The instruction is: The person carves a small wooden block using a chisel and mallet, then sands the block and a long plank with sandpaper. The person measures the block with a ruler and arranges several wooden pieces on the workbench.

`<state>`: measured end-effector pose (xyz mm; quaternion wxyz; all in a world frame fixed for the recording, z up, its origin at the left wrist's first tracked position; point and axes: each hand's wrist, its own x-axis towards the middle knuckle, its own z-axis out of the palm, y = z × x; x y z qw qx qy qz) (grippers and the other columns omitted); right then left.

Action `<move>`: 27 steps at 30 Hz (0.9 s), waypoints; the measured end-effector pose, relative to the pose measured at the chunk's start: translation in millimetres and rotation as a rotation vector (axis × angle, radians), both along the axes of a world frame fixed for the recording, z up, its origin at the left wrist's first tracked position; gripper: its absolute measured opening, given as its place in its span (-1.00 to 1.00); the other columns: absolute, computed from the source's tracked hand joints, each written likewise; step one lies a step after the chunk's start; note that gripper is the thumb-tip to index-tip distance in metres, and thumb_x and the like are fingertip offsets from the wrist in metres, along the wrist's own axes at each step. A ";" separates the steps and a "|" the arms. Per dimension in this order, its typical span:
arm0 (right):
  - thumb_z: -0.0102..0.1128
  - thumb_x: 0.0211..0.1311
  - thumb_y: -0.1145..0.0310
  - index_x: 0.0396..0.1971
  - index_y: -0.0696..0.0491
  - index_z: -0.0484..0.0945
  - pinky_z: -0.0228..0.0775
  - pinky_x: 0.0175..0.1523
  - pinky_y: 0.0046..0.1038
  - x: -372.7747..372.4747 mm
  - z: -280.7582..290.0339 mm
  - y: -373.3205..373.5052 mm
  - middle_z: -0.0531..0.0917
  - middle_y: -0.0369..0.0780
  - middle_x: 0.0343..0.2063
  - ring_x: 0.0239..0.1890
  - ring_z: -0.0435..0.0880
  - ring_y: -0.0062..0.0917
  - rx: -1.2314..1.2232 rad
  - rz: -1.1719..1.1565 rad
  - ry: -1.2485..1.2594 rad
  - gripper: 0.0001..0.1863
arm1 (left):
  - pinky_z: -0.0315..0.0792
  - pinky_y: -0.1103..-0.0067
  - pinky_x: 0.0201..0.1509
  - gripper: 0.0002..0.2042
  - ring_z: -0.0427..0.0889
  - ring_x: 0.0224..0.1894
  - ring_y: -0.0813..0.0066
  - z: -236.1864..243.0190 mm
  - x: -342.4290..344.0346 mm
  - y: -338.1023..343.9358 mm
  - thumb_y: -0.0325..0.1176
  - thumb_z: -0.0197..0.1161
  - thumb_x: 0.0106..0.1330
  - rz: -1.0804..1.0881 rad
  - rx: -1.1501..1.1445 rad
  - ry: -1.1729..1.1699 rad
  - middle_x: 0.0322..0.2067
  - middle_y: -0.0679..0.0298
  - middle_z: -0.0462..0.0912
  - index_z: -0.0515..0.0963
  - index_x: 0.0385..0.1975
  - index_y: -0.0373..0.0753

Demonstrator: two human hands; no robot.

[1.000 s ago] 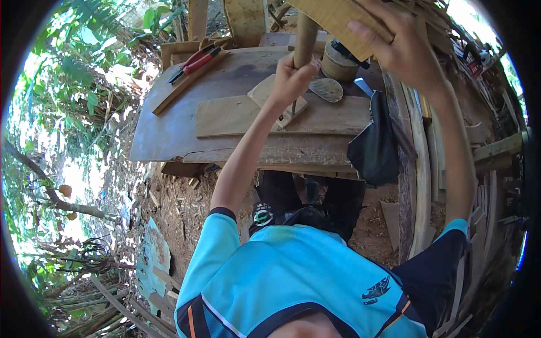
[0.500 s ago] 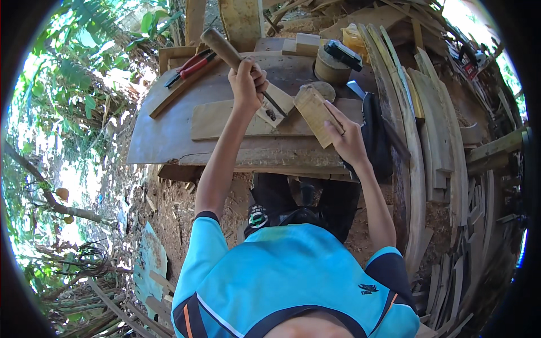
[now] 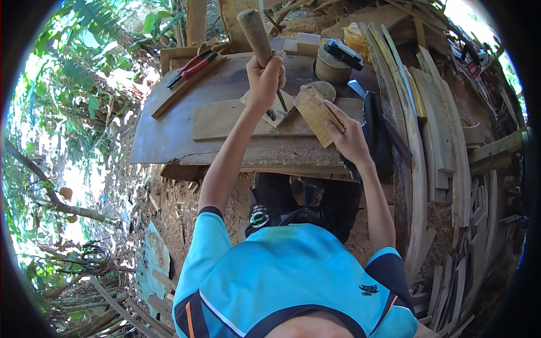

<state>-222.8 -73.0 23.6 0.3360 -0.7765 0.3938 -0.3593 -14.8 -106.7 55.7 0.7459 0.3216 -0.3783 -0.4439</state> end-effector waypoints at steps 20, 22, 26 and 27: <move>0.07 0.11 0.41 0.07 0.12 0.34 0.33 0.02 -0.39 -0.8 -3.8 0.1 0.54 0.05 -0.13 -0.01 0.48 -0.17 0.006 -0.014 -0.014 -0.53 | -0.04 0.69 -0.75 -0.90 0.11 -0.77 0.75 -1.8 -9.1 -3.5 -0.43 0.14 0.20 -0.016 -0.025 -0.088 -0.76 0.48 0.19 0.36 -0.50 -0.21; 0.07 0.11 0.41 0.08 0.12 0.34 0.34 0.02 -0.39 -1.0 -3.2 0.8 0.54 0.05 -0.14 -0.01 0.49 -0.17 0.014 -0.021 -0.008 -0.53 | -0.02 0.70 -0.77 -0.87 0.12 -0.78 0.77 -1.3 -9.7 -3.8 -0.42 0.13 0.21 -0.012 -0.021 -0.091 -0.77 0.48 0.21 0.34 -0.53 -0.20; 0.07 0.10 0.41 0.06 0.13 0.35 0.34 0.02 -0.40 -1.0 -5.6 -0.6 0.54 0.05 -0.14 -0.02 0.50 -0.18 0.013 -0.020 -0.012 -0.54 | 0.03 0.72 -0.79 -0.81 0.16 -0.81 0.79 -2.1 -9.8 -4.0 -0.42 0.13 0.23 0.005 -0.045 -0.104 -0.80 0.49 0.26 0.32 -0.60 -0.18; 0.07 0.10 0.41 0.05 0.13 0.37 0.34 0.02 -0.41 -0.6 -4.3 -1.1 0.55 0.05 -0.14 -0.02 0.51 -0.20 0.017 -0.021 -0.009 -0.54 | 0.03 0.72 -0.79 -0.81 0.16 -0.81 0.79 -3.4 -9.8 -4.1 -0.41 0.13 0.23 0.013 -0.055 -0.118 -0.80 0.48 0.27 0.32 -0.60 -0.18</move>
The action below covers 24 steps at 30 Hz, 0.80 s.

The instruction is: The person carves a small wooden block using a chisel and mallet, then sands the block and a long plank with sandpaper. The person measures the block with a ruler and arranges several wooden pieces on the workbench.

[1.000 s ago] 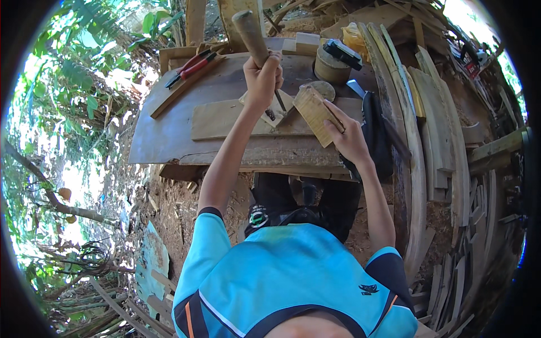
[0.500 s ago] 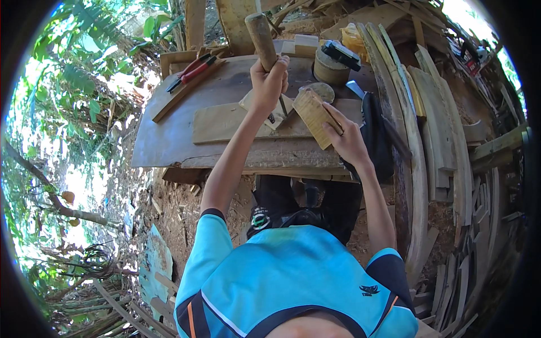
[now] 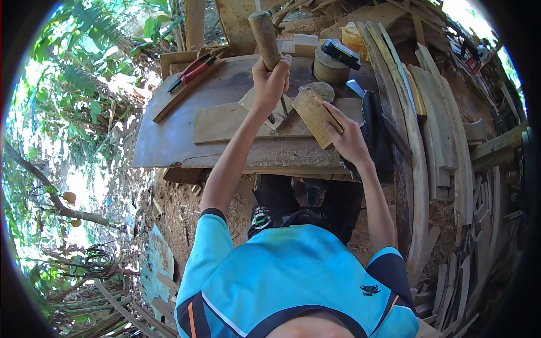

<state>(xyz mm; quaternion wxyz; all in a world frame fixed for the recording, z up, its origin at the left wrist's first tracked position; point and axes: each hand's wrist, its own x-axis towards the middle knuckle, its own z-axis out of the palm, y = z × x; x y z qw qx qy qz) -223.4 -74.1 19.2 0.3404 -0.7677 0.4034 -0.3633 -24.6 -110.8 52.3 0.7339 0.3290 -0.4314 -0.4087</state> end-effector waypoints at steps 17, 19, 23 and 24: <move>0.05 0.18 0.18 0.09 0.12 0.35 0.36 -0.37 -0.62 -3.0 197.9 -93.6 0.56 -0.10 -0.24 -0.40 0.53 -0.58 -1.093 0.267 -0.013 -0.50 | 0.14 0.76 -0.68 -0.89 0.26 -0.70 0.82 -10.4 -23.1 -8.8 -0.41 0.14 0.22 0.150 -0.178 -0.319 -0.67 0.47 0.39 0.39 -0.44 -0.28; 0.04 0.17 0.16 0.11 0.11 0.33 0.43 -0.35 -0.61 4.0 208.9 -89.0 0.56 -0.04 -0.23 -0.33 0.59 -0.51 -1.026 0.341 0.124 -0.47 | 0.15 0.76 -0.67 -0.89 0.25 -0.69 0.82 -13.6 -13.1 -7.1 -0.40 0.14 0.23 0.181 -0.151 -0.331 -0.67 0.46 0.39 0.40 -0.44 -0.29; 0.05 0.16 0.09 0.12 0.08 0.32 0.50 -0.42 -0.59 -1.5 245.6 -23.6 0.56 -0.03 -0.31 -0.35 0.64 -0.47 -0.330 0.007 -0.099 -0.43 | 0.14 0.76 -0.66 -0.89 0.25 -0.68 0.83 -10.8 -15.3 -9.6 -0.40 0.15 0.22 0.117 -0.129 -0.258 -0.68 0.48 0.38 0.41 -0.42 -0.29; 0.04 0.16 0.07 0.12 0.08 0.31 0.50 -0.45 -0.59 10.3 245.0 -12.3 0.56 -0.04 -0.34 -0.40 0.63 -0.48 -0.514 0.056 -0.246 -0.42 | 0.12 0.78 -0.71 -0.89 0.26 -0.74 0.84 -11.9 -12.9 -9.9 -0.40 0.15 0.23 0.126 -0.143 -0.262 -0.70 0.48 0.38 0.41 -0.42 -0.28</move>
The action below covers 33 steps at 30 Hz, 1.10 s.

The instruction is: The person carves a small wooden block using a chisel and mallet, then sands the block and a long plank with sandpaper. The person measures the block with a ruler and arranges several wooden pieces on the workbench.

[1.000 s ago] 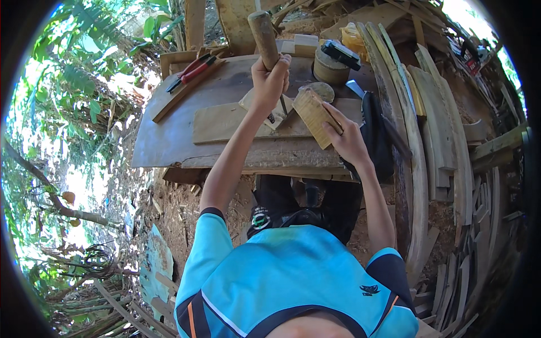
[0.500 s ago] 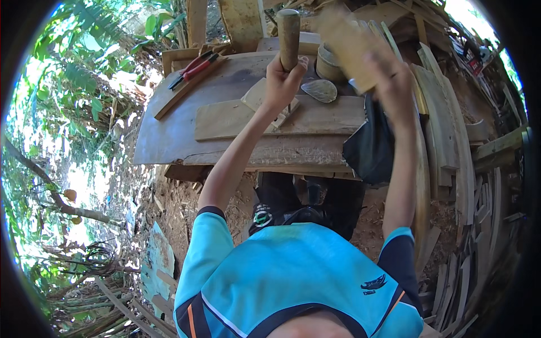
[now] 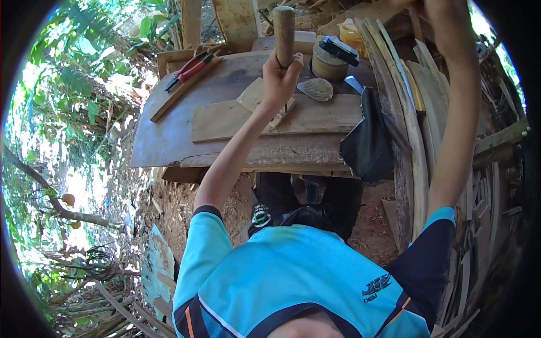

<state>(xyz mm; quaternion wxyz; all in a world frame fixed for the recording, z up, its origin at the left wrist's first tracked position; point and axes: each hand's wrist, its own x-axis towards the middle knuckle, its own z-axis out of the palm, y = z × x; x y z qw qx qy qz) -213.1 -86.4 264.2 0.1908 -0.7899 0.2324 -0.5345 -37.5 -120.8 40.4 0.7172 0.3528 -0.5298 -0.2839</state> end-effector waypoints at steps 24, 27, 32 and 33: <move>0.07 0.17 0.26 -0.01 0.12 0.43 0.33 0.01 -0.46 -67.6 -239.9 8.0 0.56 -0.07 -0.11 0.02 0.51 -0.38 0.396 -0.327 0.206 -0.60 | 0.05 0.68 -0.75 -0.83 0.16 -0.76 0.74 4.2 33.1 61.3 -0.31 0.22 0.18 -0.224 0.567 0.276 -0.74 0.46 0.21 0.36 -0.43 -0.18; 0.09 0.14 0.28 -0.04 0.09 0.44 0.36 -0.01 -0.39 -69.7 -262.5 24.9 0.52 -0.08 -0.10 0.00 0.49 -0.30 0.471 -0.497 0.215 -0.62 | 0.21 0.52 -0.63 -0.80 0.32 -0.70 0.51 -6.1 71.9 67.9 -0.27 0.27 0.12 0.087 0.656 -0.366 -0.68 0.29 0.36 0.44 -0.46 -0.26; 0.15 0.04 0.33 -0.06 0.10 0.45 0.23 0.08 -0.25 -35.5 -243.8 32.8 0.43 -0.07 -0.11 0.05 0.36 -0.22 -0.009 -0.830 0.596 -0.59 | 0.32 0.30 -0.26 -0.70 0.47 -0.38 0.00 -42.7 134.5 73.0 -0.22 0.31 0.01 0.538 0.619 -0.963 -0.51 -0.03 0.51 0.51 -0.45 -0.37; 0.16 0.03 0.34 -0.06 0.11 0.45 0.20 0.11 -0.25 -20.5 -234.6 28.8 0.42 -0.05 -0.10 0.07 0.34 -0.21 -0.075 -0.790 0.583 -0.59 | 0.32 0.30 -0.25 -0.71 0.47 -0.36 0.02 -52.0 145.5 76.2 -0.22 0.31 0.02 0.566 0.618 -0.999 -0.48 -0.02 0.51 0.52 -0.44 -0.36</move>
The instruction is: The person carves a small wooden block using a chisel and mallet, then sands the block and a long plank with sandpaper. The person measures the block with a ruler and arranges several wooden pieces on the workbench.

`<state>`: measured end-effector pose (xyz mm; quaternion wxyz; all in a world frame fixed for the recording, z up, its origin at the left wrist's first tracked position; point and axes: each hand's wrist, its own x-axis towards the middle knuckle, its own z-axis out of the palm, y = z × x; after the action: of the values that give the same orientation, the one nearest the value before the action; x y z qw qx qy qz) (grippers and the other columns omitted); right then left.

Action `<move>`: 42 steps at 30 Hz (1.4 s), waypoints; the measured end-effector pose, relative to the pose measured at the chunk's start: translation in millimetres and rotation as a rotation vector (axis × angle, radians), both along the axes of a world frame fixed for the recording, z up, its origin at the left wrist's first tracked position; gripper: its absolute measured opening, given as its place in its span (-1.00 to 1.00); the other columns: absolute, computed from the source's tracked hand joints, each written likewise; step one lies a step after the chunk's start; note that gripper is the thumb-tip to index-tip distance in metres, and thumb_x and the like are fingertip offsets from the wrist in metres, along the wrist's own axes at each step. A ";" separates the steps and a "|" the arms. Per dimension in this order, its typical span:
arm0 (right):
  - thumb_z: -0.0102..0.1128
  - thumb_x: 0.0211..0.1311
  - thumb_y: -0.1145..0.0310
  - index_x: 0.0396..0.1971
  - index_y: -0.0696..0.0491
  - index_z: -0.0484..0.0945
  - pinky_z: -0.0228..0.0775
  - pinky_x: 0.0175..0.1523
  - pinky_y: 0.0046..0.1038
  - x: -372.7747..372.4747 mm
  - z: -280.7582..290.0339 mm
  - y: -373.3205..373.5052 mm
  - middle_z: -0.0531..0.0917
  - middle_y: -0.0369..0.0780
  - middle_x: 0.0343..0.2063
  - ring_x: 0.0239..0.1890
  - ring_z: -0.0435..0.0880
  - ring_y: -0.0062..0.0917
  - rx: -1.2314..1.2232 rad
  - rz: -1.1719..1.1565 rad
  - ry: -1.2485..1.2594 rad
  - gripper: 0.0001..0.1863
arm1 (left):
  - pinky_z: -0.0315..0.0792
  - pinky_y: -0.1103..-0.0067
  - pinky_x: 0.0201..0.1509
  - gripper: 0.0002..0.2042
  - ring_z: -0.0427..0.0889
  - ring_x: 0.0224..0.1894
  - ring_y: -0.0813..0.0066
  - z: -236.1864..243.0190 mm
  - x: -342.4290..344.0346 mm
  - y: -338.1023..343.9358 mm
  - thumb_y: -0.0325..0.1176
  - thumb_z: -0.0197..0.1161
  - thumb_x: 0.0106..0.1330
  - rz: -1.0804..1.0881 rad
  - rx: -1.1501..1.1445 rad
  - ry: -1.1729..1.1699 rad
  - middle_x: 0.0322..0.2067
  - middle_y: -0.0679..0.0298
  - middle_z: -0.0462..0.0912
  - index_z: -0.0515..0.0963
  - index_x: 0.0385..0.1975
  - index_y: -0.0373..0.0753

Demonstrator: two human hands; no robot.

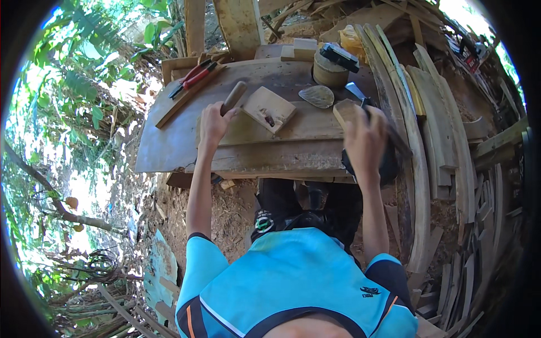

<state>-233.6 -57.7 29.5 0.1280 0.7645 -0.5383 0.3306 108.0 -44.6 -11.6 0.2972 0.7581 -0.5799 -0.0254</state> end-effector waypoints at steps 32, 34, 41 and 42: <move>-0.08 0.21 0.45 -0.01 0.15 0.42 0.07 0.25 -0.23 108.4 -58.8 -11.1 0.45 -0.05 0.01 0.17 0.30 -0.21 0.390 0.553 -0.336 -0.67 | -0.15 0.25 0.26 -0.75 0.30 0.12 0.33 -29.1 -80.1 -59.7 -0.19 -0.01 0.25 -0.087 -0.192 -0.126 -0.11 0.27 0.48 0.54 -0.13 0.14; -0.05 0.20 0.44 -0.02 0.16 0.43 0.04 0.25 -0.21 111.3 -54.5 -34.2 0.44 -0.04 0.02 0.19 0.26 -0.23 0.250 0.473 -0.167 -0.67 | -0.16 0.24 0.26 -0.75 0.30 0.12 0.30 -24.7 -82.6 -60.1 -0.19 0.00 0.25 -0.122 -0.136 -0.041 -0.11 0.27 0.48 0.54 -0.13 0.14; -0.03 0.22 0.16 -0.07 -0.11 0.50 -0.05 0.24 -0.19 62.1 -57.5 19.6 0.11 -0.01 0.23 0.18 0.23 -0.18 0.401 0.392 -0.001 -0.68 | -0.08 0.30 0.29 -0.75 0.28 0.15 0.25 -28.5 -80.5 -59.6 -0.20 0.04 0.24 -0.155 -0.217 -0.074 -0.07 0.26 0.50 0.55 -0.12 0.10; -0.01 0.21 0.16 -0.08 -0.12 0.50 -0.04 0.24 -0.19 62.8 -51.3 21.4 0.11 -0.01 0.23 0.17 0.23 -0.19 0.359 0.317 0.051 -0.69 | -0.03 0.31 0.28 -0.75 0.29 0.15 0.23 -30.0 -81.4 -54.1 -0.22 0.06 0.23 -0.182 -0.235 -0.073 -0.06 0.26 0.50 0.55 -0.12 0.08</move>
<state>-170.8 -36.3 -21.8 -0.0500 0.8580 -0.4585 0.2260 26.6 -98.7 -41.6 0.3590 0.6630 -0.6555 0.0431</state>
